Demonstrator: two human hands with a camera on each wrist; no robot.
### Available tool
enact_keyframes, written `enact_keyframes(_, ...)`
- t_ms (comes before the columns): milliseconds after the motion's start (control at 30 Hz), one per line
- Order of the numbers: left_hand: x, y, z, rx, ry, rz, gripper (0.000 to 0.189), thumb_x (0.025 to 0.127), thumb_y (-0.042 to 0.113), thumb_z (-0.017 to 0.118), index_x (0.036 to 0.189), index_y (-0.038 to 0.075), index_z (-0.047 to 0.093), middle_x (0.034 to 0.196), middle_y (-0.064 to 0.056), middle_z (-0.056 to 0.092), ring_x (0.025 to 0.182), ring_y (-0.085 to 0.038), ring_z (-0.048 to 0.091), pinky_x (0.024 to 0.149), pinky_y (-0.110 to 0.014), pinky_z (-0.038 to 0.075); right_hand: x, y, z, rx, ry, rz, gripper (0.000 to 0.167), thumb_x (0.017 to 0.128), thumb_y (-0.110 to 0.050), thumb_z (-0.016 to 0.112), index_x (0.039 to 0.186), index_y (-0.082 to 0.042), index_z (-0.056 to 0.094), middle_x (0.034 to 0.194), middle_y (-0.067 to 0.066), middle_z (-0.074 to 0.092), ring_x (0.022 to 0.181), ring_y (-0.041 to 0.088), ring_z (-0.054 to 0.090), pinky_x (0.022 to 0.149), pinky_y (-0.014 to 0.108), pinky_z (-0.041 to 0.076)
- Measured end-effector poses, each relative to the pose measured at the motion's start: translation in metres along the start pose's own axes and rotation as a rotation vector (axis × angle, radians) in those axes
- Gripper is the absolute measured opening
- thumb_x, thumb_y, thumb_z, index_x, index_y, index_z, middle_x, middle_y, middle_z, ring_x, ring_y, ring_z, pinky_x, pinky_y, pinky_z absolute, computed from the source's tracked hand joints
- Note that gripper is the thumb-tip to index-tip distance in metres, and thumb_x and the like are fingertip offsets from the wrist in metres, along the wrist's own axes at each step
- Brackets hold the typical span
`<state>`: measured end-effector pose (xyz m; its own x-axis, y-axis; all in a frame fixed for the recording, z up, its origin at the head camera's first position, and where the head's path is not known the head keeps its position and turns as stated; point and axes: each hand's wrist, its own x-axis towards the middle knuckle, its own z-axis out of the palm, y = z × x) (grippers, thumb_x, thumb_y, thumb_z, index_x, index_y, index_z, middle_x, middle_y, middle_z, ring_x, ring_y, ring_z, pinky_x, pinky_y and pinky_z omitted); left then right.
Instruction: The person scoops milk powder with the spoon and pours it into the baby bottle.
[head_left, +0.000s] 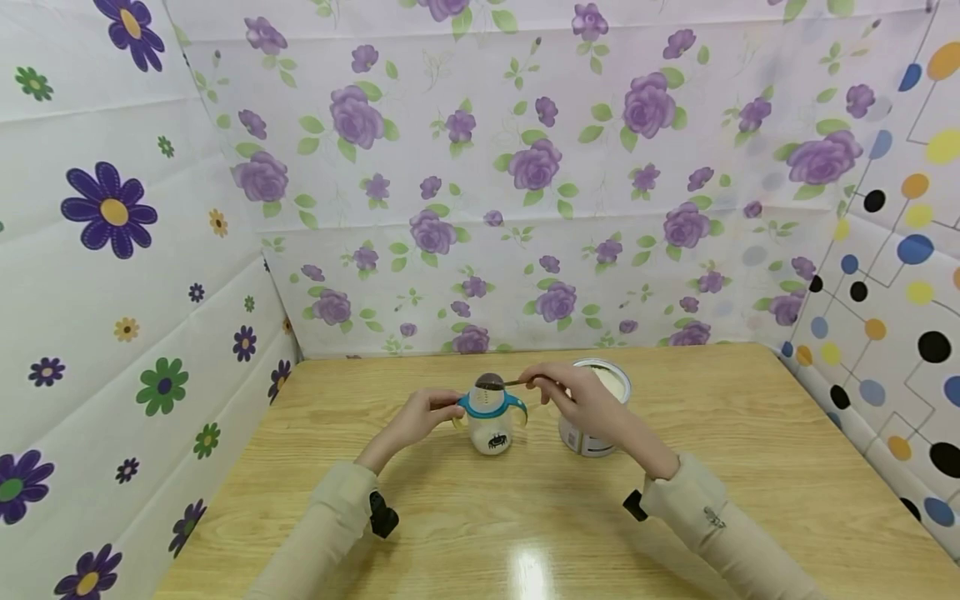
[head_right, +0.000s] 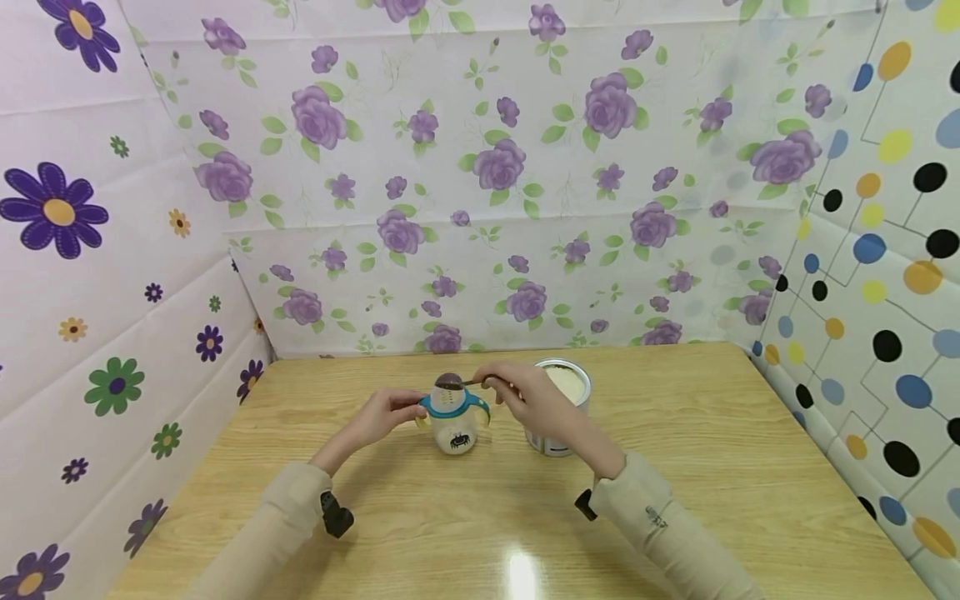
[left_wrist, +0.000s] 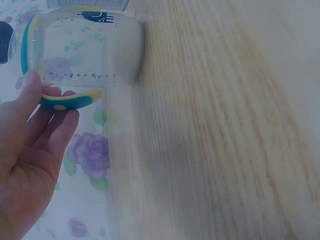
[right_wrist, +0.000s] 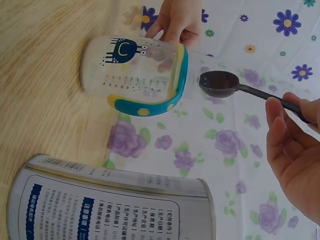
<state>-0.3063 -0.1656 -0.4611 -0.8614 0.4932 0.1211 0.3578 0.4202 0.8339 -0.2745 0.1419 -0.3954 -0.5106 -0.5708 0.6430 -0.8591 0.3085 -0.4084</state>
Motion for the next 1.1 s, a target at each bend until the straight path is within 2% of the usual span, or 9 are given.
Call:
enact_keyframes(167, 0.0, 0.001, -0.001, 0.002, -0.005, 0.023, 0.031, 0.096, 0.018, 0.06, 0.122, 0.004, 0.067, 0.108, -0.017, 0.07, 0.097, -0.026, 0.068, 0.088, -0.04, 0.057, -0.001, 0.001, 0.0, 0.021, 0.053, 0.076, 0.021, 0.101, -0.006, 0.049, 0.111, -0.01, 0.067, 0.088, 0.001, 0.07, 0.063, 0.009, 0.062, 0.046, 0.019, 0.043)
enact_keyframes(267, 0.001, 0.001, -0.001, 0.008, 0.003, 0.012, 0.029, 0.095, 0.017, 0.061, 0.122, 0.006, 0.067, 0.108, -0.013, 0.071, 0.097, -0.022, 0.068, 0.088, -0.038, 0.057, -0.003, 0.002, -0.001, 0.048, 0.081, 0.167, 0.022, 0.102, -0.011, 0.048, 0.112, -0.01, 0.068, 0.089, 0.0, 0.071, 0.063, 0.009, 0.062, 0.043, 0.02, 0.04)
enact_keyframes(400, 0.002, 0.0, -0.001, 0.0, 0.004, 0.0, 0.029, 0.096, 0.016, 0.061, 0.122, 0.007, 0.067, 0.108, -0.013, 0.071, 0.097, -0.024, 0.068, 0.09, -0.044, 0.056, -0.005, 0.005, -0.002, 0.138, 0.129, 0.289, 0.024, 0.103, -0.013, 0.047, 0.115, -0.006, 0.067, 0.092, 0.006, 0.072, 0.065, 0.016, 0.063, 0.045, 0.023, 0.043)
enact_keyframes(500, 0.002, -0.001, -0.001, -0.005, 0.002, 0.003, 0.029, 0.095, 0.016, 0.061, 0.123, 0.007, 0.067, 0.11, -0.014, 0.07, 0.098, -0.025, 0.068, 0.09, -0.045, 0.056, -0.006, 0.008, -0.004, 0.211, 0.167, 0.327, 0.025, 0.103, -0.011, 0.046, 0.117, -0.003, 0.065, 0.094, 0.013, 0.072, 0.065, 0.02, 0.063, 0.048, 0.025, 0.047)
enact_keyframes(633, 0.002, -0.002, -0.001, 0.004, 0.009, 0.003, 0.03, 0.095, 0.017, 0.061, 0.123, 0.007, 0.067, 0.11, -0.013, 0.071, 0.099, -0.024, 0.068, 0.089, -0.04, 0.057, -0.006, 0.009, -0.007, 0.3, 0.208, 0.359, 0.025, 0.104, -0.01, 0.045, 0.116, 0.001, 0.064, 0.093, 0.016, 0.071, 0.064, 0.02, 0.063, 0.05, 0.028, 0.05)
enact_keyframes(800, 0.001, -0.001, -0.001, 0.004, 0.013, -0.015, 0.028, 0.095, 0.017, 0.061, 0.121, 0.009, 0.068, 0.109, -0.012, 0.071, 0.099, -0.024, 0.068, 0.09, -0.044, 0.056, -0.008, 0.012, -0.009, 0.415, 0.252, 0.447, 0.032, 0.105, -0.019, 0.044, 0.114, 0.004, 0.063, 0.092, 0.02, 0.069, 0.064, 0.014, 0.062, 0.051, 0.027, 0.05)
enact_keyframes(900, 0.0, -0.001, 0.0, 0.003, 0.01, -0.022, 0.028, 0.095, 0.018, 0.061, 0.121, 0.008, 0.068, 0.108, -0.012, 0.071, 0.098, -0.024, 0.068, 0.09, -0.046, 0.056, -0.01, 0.016, -0.011, 0.486, 0.278, 0.513, 0.035, 0.105, -0.024, 0.044, 0.113, 0.004, 0.063, 0.091, 0.017, 0.07, 0.063, 0.01, 0.062, 0.051, 0.026, 0.049)
enact_keyframes(1000, 0.001, -0.001, 0.001, 0.004, 0.009, -0.023, 0.028, 0.095, 0.018, 0.061, 0.121, 0.009, 0.068, 0.108, -0.012, 0.071, 0.098, -0.024, 0.068, 0.09, -0.046, 0.056, -0.011, 0.018, -0.012, 0.553, 0.303, 0.575, 0.036, 0.104, -0.028, 0.045, 0.112, 0.002, 0.063, 0.088, 0.008, 0.07, 0.064, 0.008, 0.061, 0.052, 0.026, 0.049)
enact_keyframes(1100, 0.001, -0.001, 0.001, -0.003, 0.01, -0.019, 0.028, 0.095, 0.017, 0.061, 0.121, 0.009, 0.068, 0.109, -0.012, 0.071, 0.098, -0.025, 0.068, 0.09, -0.046, 0.056, -0.012, 0.018, -0.014, 0.589, 0.326, 0.613, 0.039, 0.105, -0.029, 0.044, 0.113, 0.005, 0.061, 0.085, -0.001, 0.07, 0.063, 0.006, 0.06, 0.053, 0.024, 0.048)
